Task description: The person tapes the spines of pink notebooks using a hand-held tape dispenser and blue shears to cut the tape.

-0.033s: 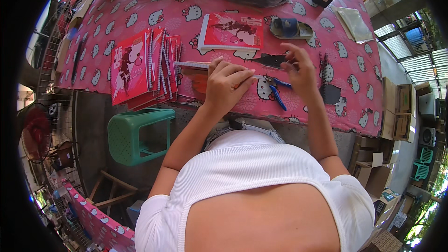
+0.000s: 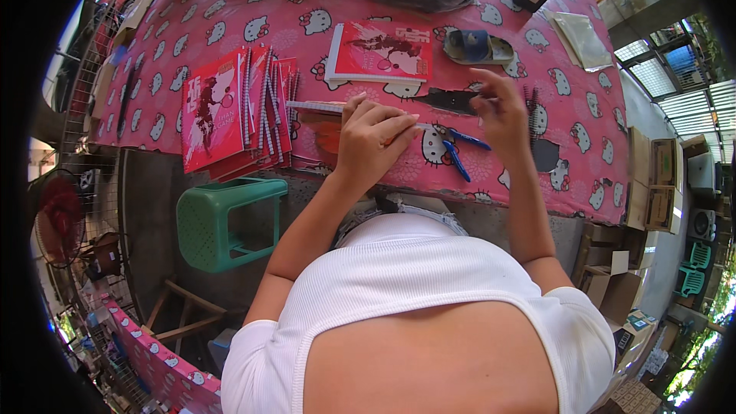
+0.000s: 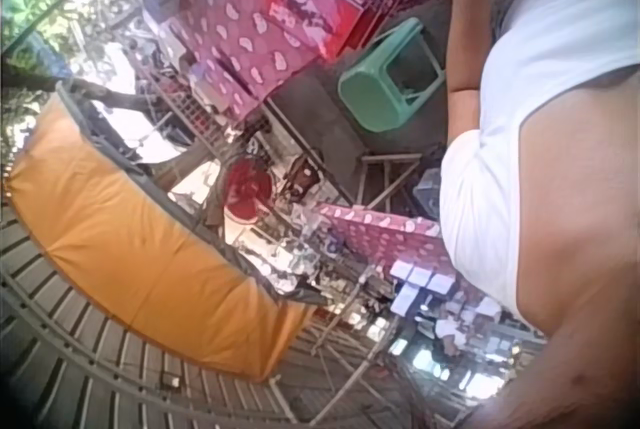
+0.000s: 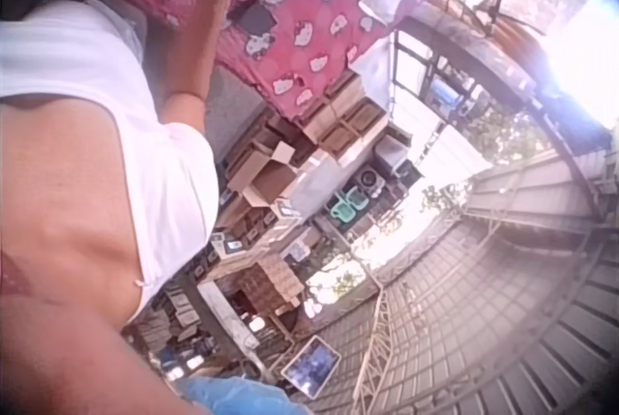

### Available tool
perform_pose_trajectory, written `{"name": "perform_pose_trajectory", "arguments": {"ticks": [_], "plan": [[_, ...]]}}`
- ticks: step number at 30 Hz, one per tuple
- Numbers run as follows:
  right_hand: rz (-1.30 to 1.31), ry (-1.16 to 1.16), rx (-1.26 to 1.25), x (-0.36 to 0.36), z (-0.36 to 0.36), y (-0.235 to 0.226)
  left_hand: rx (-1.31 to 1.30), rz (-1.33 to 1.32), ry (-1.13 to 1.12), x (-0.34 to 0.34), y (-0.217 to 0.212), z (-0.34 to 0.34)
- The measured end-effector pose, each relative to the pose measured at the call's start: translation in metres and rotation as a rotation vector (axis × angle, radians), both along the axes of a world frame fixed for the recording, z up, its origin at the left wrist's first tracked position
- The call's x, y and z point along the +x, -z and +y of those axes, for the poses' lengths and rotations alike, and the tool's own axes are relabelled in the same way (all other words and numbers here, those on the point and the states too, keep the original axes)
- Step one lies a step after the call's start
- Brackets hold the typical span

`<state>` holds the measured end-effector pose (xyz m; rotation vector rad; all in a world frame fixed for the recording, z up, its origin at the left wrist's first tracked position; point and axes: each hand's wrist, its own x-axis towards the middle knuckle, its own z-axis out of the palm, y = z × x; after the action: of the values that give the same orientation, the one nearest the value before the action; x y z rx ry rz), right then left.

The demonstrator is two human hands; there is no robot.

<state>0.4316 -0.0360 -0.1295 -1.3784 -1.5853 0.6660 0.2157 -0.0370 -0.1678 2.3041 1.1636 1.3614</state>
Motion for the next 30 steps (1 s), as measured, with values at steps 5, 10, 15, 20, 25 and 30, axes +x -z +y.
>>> {"name": "perform_pose_trajectory", "arguments": {"ticks": [5,10,15,20,25,30], "plan": [[0.326,0.134,0.228,0.044,-0.013,0.001,0.001,-0.003,-0.013,-0.002,0.001,-0.001],[-0.045,0.142,-0.163,0.100,-0.035,0.104,0.017,-0.005,-0.003,0.001,0.000,-0.001],[-0.552,0.112,0.027,0.078,-0.015,0.112,0.012,-0.013,-0.006,-0.001,0.002,0.000],[-0.472,0.042,0.038,0.020,0.042,0.128,0.009,-0.010,0.006,0.002,0.001,0.002],[-0.021,-0.183,-0.159,0.004,0.041,0.087,-0.002,0.003,0.018,-0.004,0.001,-0.003],[-0.018,-0.476,-0.241,-0.001,-0.009,0.024,0.094,-0.017,0.023,-0.010,0.015,-0.017]]}}
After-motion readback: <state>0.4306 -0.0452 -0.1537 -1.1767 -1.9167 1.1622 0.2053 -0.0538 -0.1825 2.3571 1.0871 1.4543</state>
